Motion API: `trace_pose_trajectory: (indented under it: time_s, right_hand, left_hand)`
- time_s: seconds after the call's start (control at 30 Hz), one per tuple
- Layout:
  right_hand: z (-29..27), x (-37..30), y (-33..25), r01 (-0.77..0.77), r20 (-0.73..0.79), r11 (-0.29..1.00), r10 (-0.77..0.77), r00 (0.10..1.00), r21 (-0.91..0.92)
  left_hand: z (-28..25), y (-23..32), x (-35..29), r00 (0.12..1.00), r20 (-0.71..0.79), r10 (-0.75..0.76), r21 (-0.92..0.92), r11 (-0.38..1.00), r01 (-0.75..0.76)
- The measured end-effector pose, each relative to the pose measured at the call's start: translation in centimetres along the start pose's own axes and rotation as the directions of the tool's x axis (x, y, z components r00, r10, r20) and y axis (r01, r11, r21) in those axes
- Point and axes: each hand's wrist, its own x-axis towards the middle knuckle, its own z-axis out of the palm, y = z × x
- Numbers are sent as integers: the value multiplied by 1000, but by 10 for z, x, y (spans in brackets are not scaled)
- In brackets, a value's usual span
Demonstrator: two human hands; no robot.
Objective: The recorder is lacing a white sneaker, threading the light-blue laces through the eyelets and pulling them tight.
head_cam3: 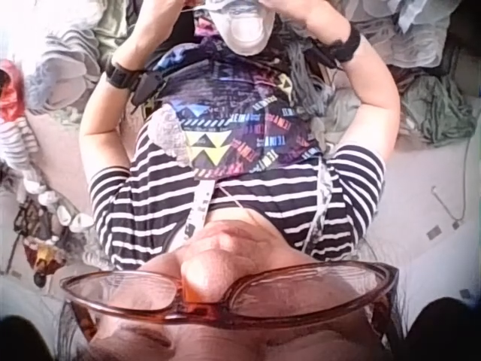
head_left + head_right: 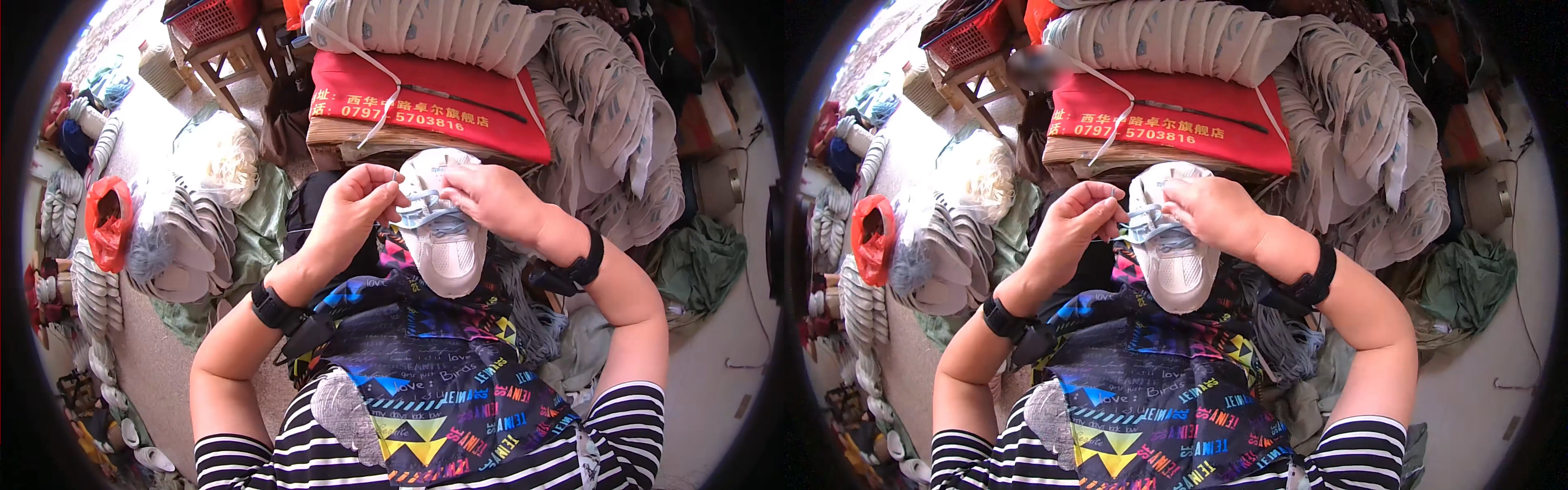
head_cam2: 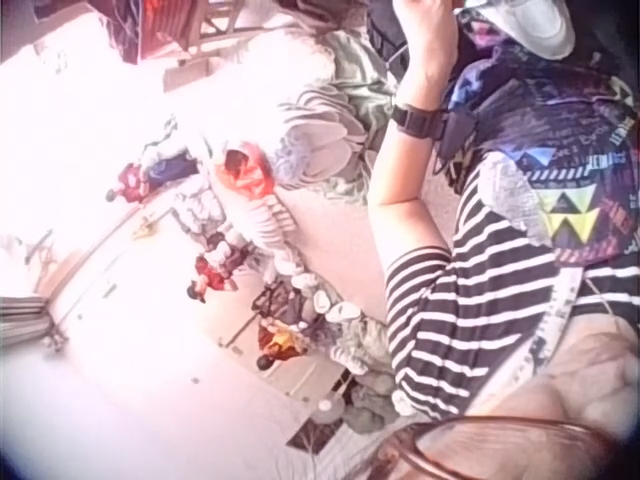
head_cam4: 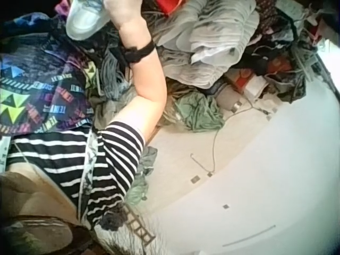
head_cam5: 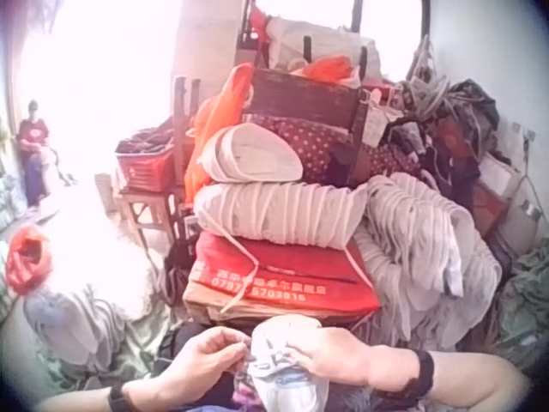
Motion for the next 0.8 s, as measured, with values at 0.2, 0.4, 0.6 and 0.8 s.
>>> trace_pose_trajectory:
  time_s: [0.2, 0.4, 0.6, 0.8]
  right_hand:
    - [2, -8, -6, -7, -161, 998, 17, 987, 63]
    - [3, -3, -20, -81, -177, 965, 37, 984, -248]
    - [9, 1, -25, -40, -19, 878, 35, 999, -477]
    - [8, -6, -26, -122, -78, 956, 105, 991, -267]
  left_hand:
    - [3, 6, -5, 999, -29, -43, 108, 993, 46]
    - [6, 4, -14, 991, 40, -126, 87, 989, 122]
    - [3, 3, -19, 987, -5, -164, 80, 983, 164]
    - [5, -4, -17, 983, -3, -185, 41, 982, 185]
